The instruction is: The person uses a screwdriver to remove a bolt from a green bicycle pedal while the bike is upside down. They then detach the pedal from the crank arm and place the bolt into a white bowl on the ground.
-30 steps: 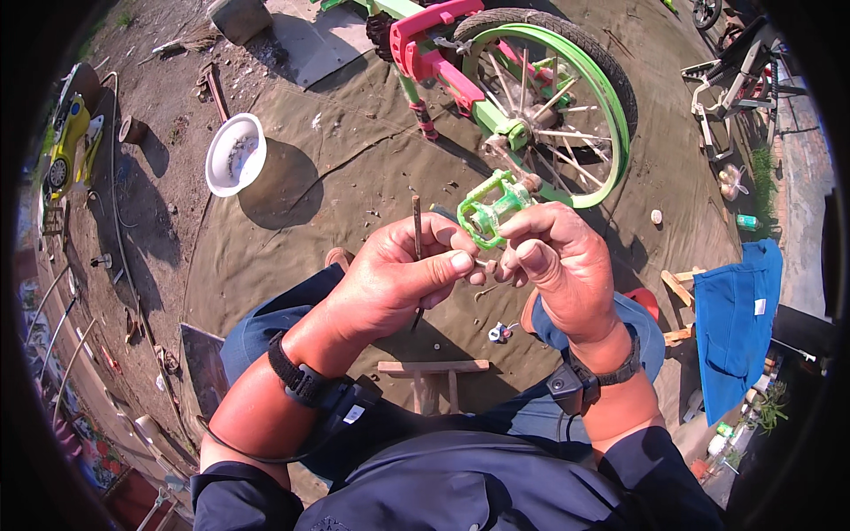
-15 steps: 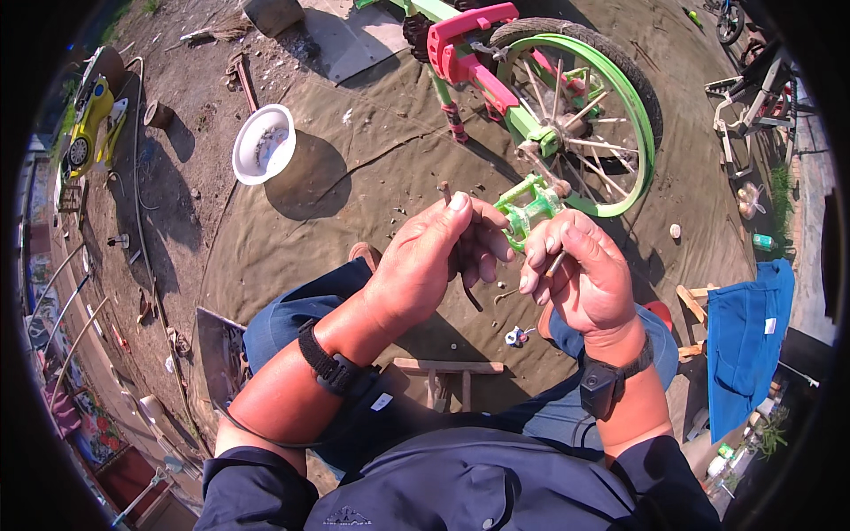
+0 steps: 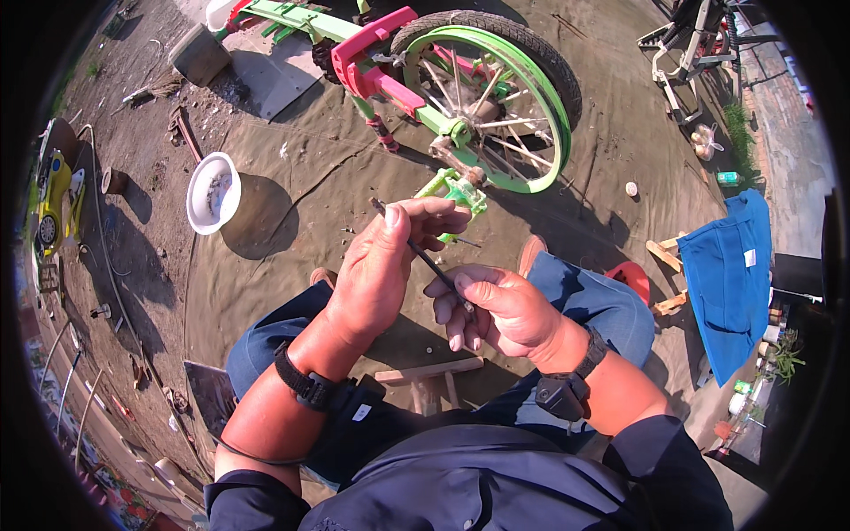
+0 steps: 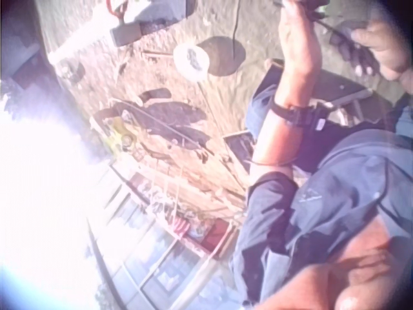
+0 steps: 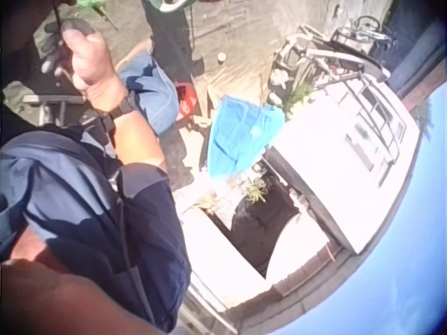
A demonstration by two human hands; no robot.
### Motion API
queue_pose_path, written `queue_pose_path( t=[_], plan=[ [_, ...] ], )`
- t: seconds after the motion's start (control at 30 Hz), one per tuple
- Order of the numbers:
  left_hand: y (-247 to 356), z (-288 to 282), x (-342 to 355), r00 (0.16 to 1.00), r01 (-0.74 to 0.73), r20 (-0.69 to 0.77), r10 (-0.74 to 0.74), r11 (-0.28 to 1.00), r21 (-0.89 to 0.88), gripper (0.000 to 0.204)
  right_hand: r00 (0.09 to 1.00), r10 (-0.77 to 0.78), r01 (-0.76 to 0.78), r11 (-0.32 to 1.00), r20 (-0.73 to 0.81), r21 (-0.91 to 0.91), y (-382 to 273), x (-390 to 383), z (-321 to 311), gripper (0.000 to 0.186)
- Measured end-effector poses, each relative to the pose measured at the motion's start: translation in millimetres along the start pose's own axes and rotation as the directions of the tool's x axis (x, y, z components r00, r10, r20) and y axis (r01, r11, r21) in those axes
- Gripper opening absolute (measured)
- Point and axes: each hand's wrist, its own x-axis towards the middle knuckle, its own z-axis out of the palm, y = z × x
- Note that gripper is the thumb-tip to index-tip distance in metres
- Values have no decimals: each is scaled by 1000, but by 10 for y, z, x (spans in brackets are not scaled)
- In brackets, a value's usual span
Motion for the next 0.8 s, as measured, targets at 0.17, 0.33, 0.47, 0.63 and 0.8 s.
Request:
queue_pose_path(
  t=[0.17, 0.33, 0.47, 0.63, 0.8],
  plan=[
    [-24, 64, 38, 999, 5, -44, 2, 988, 152, 49, 989, -128, 126, 991, -76, -32, -220, -126, -57, 21],
    [-49, 6, 155, 972, 66, -233, -21, 981, 185, 40, 835, -470, 361, 861, -287, -358, -765, -277, -339, 23],
    [-125, -54, 230, 941, 108, -337, -38, 976, 190, 34, 808, -452, 234, 835, -378, -498, -811, -137, -615, 22],
    [-136, -127, 326, 899, 93, -437, 16, 969, 227, 30, 811, -389, 186, 880, -436, -438, -618, 175, -838, 21],
    [-176, -182, 360, 893, 106, -450, 16, 964, 244, 29, 807, -371, 164, 888, -459, -429, -634, 314, -881, 21]
  ],
)
